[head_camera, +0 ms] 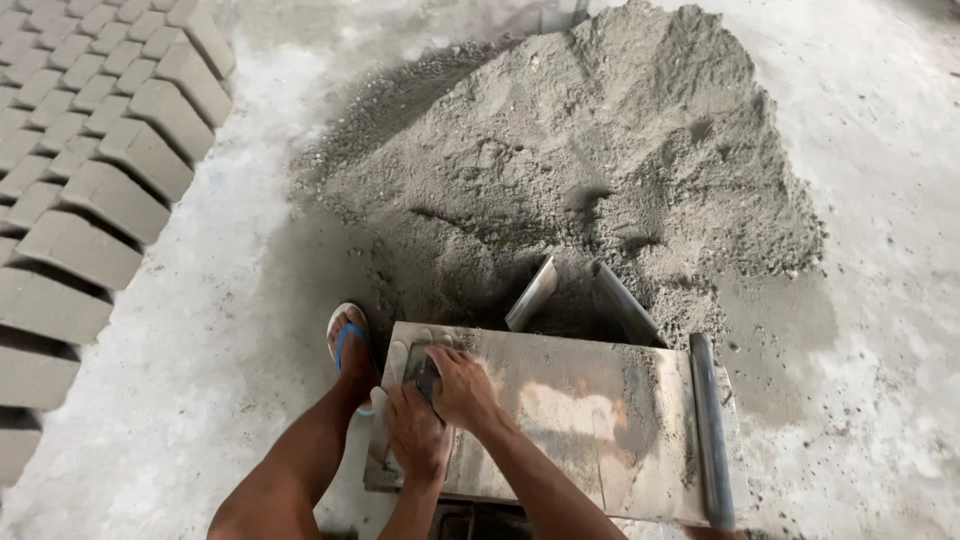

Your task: The person fills a metal mold with a concrete mixture using a trowel, levels the surface, and compacts it. They then flip the mold to release a formed concrete brick, which is placed onto a stack of similar bricks. This process is repeated multiple times.

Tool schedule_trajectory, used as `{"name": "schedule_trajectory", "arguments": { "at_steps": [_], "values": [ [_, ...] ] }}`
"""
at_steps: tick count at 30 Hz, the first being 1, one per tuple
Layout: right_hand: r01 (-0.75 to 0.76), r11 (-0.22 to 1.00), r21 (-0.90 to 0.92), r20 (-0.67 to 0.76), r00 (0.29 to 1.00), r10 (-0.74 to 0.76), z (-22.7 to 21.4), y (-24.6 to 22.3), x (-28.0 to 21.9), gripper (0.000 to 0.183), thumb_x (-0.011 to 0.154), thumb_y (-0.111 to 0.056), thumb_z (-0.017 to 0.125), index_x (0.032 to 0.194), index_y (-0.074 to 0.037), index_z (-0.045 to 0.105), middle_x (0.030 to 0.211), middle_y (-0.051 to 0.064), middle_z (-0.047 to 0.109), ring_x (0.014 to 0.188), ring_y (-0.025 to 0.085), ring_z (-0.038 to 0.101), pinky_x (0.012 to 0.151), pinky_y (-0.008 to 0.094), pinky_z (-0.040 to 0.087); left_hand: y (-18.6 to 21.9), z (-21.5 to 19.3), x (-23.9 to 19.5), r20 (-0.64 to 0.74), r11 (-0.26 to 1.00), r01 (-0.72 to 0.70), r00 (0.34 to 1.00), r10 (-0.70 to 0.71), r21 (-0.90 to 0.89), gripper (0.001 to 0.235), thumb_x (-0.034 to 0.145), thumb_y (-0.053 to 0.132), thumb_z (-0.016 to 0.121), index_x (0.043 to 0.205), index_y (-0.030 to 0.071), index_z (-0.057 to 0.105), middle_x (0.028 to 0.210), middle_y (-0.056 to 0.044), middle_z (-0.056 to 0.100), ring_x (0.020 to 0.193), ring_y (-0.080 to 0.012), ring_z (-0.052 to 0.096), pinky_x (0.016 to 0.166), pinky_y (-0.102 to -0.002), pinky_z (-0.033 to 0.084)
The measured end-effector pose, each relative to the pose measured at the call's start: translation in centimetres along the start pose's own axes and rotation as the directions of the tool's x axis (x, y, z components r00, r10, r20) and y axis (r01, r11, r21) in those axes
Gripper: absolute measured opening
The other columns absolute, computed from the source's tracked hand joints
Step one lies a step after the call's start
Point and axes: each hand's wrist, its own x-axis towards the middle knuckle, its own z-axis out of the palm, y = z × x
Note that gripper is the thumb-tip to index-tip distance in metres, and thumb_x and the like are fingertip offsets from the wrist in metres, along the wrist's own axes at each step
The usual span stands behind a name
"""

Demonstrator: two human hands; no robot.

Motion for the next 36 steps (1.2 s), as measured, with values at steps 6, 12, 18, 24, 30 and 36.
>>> {"name": "schedule_trajectory", "arguments": {
  "at_steps": [6, 12, 18, 24, 30, 36],
  "values": [
    [-0.076, 0.922, 0.38, -0.172, 0.973, 0.151, -8.7, 0.8, -11.6, 0.03, 0.098, -0.005, 0.058, 0.127, -0.006, 0.065, 0.114, 0.014, 0.077, 0.096, 0.022, 0.08, 0.081, 0.031, 0.069, 1.9, -7.0, 0.1, 0.106, 0.937, -0.211, 0.963, 0.248, -0.28, 0.059, 0.104, 0.049, 0.056, 0.143, 0.004, 0.053, 0.129, -0.019, 0.057, 0.112, -0.0366, 0.062, 0.087, -0.045, 0.055],
    [-0.687, 0.552, 0.473, -0.41, 0.383, 0.827, -13.5, 0.6, -31.1, 0.05, 0.104, -0.051, 0.053, 0.081, -0.018, 0.082, 0.078, 0.015, 0.075, 0.089, 0.038, 0.072, 0.079, 0.049, 0.053, 2.1, -9.7, -6.6, 0.802, 0.838, 0.404, 0.594, 0.065, -0.367, 0.072, 0.107, 0.061, 0.034, 0.11, 0.004, 0.079, 0.118, -0.023, 0.075, 0.122, -0.0467, 0.064, 0.105, -0.062, 0.046],
    [-0.36, -0.095, 0.928, 0.163, 0.165, 0.973, -7.7, 2.0, -37.8, 0.07, 0.11, -0.057, 0.024, 0.15, -0.005, 0.048, 0.154, 0.019, 0.052, 0.147, 0.044, 0.043, 0.119, 0.065, 0.026, -0.3, -13.7, -12.4, 0.968, 0.609, 0.759, 0.241, 0.066, -0.23, 0.101, 0.105, 0.077, 0.005, 0.158, -0.001, 0.043, 0.154, -0.026, 0.051, 0.147, -0.0487, 0.042, 0.121, -0.066, 0.032],
    [-0.202, -0.366, 0.908, 0.39, 0.096, 0.916, 0.6, 7.7, -41.9, 0.048, 0.098, -0.051, 0.066, 0.094, -0.003, 0.067, 0.075, 0.015, 0.071, 0.061, 0.029, 0.068, 0.059, 0.036, 0.051, 4.1, -17.7, -13.5, 0.996, 0.565, 0.82, 0.084, 0.04, -0.092, 0.104, 0.097, 0.085, 0.007, 0.163, 0.01, 0.04, 0.167, -0.031, 0.023, 0.153, -0.0584, 0.016, 0.121, -0.08, 0.013],
    [-0.258, -0.479, 0.839, 0.532, 0.2, 0.823, 0.5, 10.5, -42.2, 0.077, 0.096, -0.062, 0.062, 0.139, 0.002, 0.06, 0.121, 0.029, 0.07, 0.098, 0.049, 0.07, 0.085, 0.053, 0.055, 1.8, -16.1, -12.4, 0.988, 0.581, 0.799, 0.141, 0.069, -0.155, 0.101, 0.102, 0.077, 0.004, 0.154, 0.005, 0.054, 0.166, -0.032, 0.028, 0.155, -0.0569, 0.007, 0.124, -0.076, 0.006],
    [-0.48, -0.285, 0.829, 0.426, 0.214, 0.879, -14.3, 4.6, -25.4, 0.059, 0.106, -0.048, 0.041, 0.128, -0.004, 0.074, 0.11, 0.028, 0.072, 0.091, 0.04, 0.064, 0.066, 0.046, 0.042, 4.4, -16.5, -0.5, 0.999, 0.285, 0.959, 0.025, -0.039, -0.013, 0.1, 0.088, 0.075, 0.016, 0.145, 0.012, 0.068, 0.133, -0.013, 0.076, 0.116, -0.0299, 0.071, 0.078, -0.04, 0.055]
  ]
}}
